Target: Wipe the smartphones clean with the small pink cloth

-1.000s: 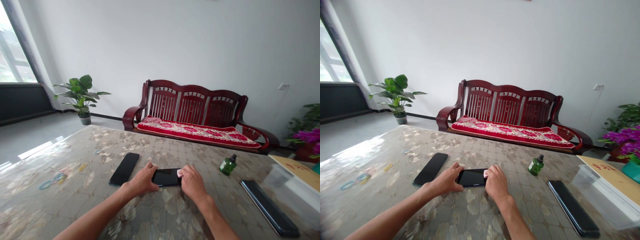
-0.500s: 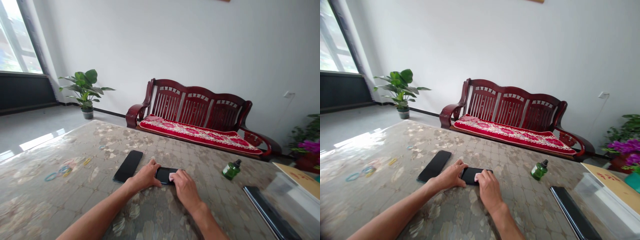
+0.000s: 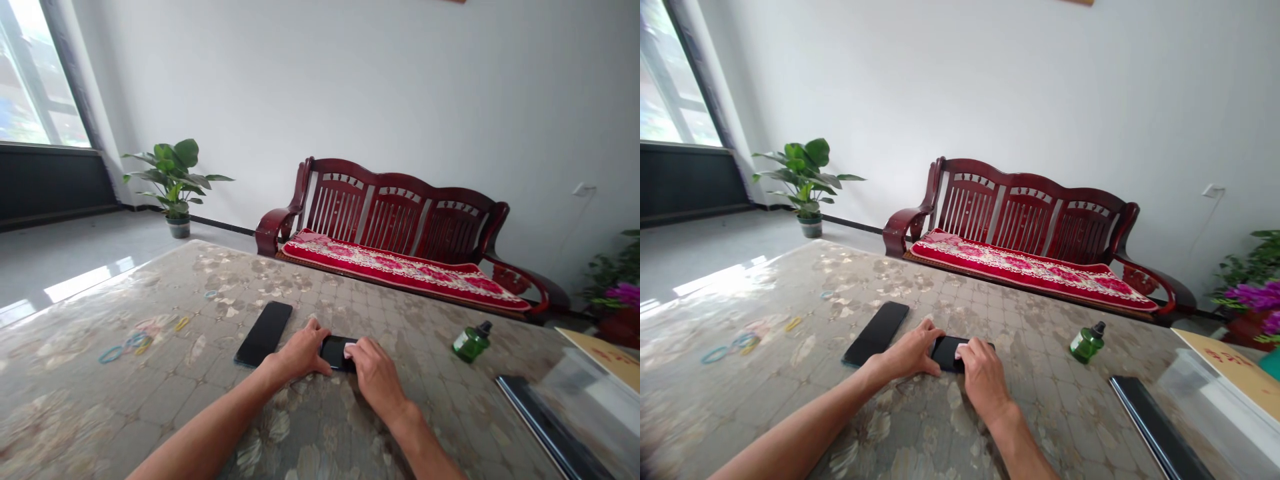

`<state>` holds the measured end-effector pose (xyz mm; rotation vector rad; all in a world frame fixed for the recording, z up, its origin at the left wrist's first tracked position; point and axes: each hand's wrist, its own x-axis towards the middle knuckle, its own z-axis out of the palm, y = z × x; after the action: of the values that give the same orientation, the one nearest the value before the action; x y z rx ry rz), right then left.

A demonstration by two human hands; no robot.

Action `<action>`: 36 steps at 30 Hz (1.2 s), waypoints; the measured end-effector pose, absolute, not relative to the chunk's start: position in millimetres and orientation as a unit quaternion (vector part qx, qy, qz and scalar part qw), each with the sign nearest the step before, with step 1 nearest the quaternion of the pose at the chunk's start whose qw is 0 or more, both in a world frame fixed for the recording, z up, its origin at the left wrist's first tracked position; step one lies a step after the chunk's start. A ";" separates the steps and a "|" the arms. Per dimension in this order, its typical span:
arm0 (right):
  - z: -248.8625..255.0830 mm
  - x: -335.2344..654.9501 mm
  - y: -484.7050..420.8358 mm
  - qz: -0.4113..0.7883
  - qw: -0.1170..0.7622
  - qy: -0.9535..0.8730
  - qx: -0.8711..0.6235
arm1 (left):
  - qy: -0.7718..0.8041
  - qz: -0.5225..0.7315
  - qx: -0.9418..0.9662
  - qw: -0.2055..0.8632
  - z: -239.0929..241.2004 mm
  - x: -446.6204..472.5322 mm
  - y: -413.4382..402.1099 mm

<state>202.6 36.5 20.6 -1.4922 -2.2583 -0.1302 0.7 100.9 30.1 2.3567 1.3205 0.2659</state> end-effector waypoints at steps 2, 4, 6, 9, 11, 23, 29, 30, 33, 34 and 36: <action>19.8 209.2 38.7 -0.064 0.216 -0.798 -0.559 | 0.476 0.101 0.848 0.211 29.9 0.6 100.8; 17.6 220.6 41.8 -0.085 0.221 -0.773 -0.588 | 0.476 0.100 0.847 0.213 30.6 0.7 100.4; 14.9 229.5 45.0 -0.098 0.228 -0.752 -0.611 | 0.477 0.096 0.847 0.213 31.5 0.8 100.1; 12.4 226.4 48.8 -0.089 0.243 -0.746 -0.613 | 0.475 0.094 0.852 0.201 31.3 0.7 100.3; 13.0 213.9 50.2 -0.063 0.250 -0.764 -0.592 | 0.473 0.096 0.854 0.194 30.1 0.5 100.7; 25.7 226.0 46.8 -0.067 0.168 -0.743 -0.644 | 0.467 0.108 0.858 0.185 22.8 1.6 106.0; 28.0 201.3 38.3 -0.018 0.197 -0.751 -0.630 | 0.465 0.112 0.858 0.186 21.0 1.0 106.2; 29.2 196.1 37.3 -0.002 0.210 -0.756 -0.620 | 0.465 0.113 0.859 0.183 20.6 0.7 105.9; 31.5 192.2 39.4 0.094 0.274 -0.742 -0.604 | 0.468 0.111 0.860 0.172 19.5 0.0 105.1; 31.0 195.0 42.2 0.141 0.298 -0.726 -0.604 | 0.470 0.108 0.860 0.170 19.4 -0.1 105.0; 28.2 204.1 49.7 0.236 0.323 -0.688 -0.606 | 0.473 0.102 0.859 0.169 19.6 0.0 104.9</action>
<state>204.1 49.7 28.2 -1.5912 -1.8046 0.6183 0.0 104.9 19.6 2.4425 1.3437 0.2912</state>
